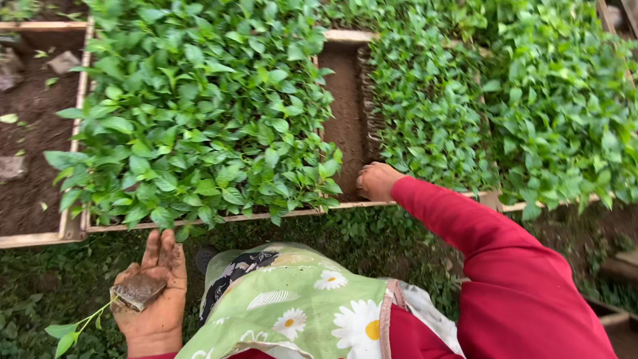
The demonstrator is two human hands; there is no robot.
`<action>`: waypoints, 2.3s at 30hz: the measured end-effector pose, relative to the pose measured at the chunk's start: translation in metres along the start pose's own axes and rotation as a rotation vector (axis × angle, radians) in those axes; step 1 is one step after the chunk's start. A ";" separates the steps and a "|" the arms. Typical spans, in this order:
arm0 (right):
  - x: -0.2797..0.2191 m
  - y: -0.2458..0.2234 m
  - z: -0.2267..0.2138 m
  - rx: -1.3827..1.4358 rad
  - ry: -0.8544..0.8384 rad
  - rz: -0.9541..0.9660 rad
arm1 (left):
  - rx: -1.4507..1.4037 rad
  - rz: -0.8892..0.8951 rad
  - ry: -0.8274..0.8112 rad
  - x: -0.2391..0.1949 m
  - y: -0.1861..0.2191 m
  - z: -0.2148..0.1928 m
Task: The person moves seedlings in soil plugs between wooden trays and reorders them within the trays by hand.
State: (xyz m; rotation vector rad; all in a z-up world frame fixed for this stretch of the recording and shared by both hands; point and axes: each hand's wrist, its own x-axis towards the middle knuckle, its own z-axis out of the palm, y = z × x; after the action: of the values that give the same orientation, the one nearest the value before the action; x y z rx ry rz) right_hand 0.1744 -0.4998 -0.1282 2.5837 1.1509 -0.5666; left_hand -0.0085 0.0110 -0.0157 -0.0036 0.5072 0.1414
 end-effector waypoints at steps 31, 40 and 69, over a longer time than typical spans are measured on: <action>0.212 -0.275 -0.288 0.621 0.974 0.217 | -0.303 0.365 0.548 -0.027 0.316 -0.083; 0.364 -0.455 -0.308 0.752 0.594 -0.037 | -0.400 0.471 0.662 -0.041 0.427 -0.092; 0.672 -0.580 -0.474 0.946 0.161 0.132 | -0.240 0.185 0.645 0.182 0.763 0.002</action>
State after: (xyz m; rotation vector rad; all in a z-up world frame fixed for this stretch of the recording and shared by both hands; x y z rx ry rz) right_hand 0.2646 0.4997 -0.0487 3.5059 0.8525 -1.0924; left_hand 0.0457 0.7906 -0.0781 -0.2438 1.1321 0.3871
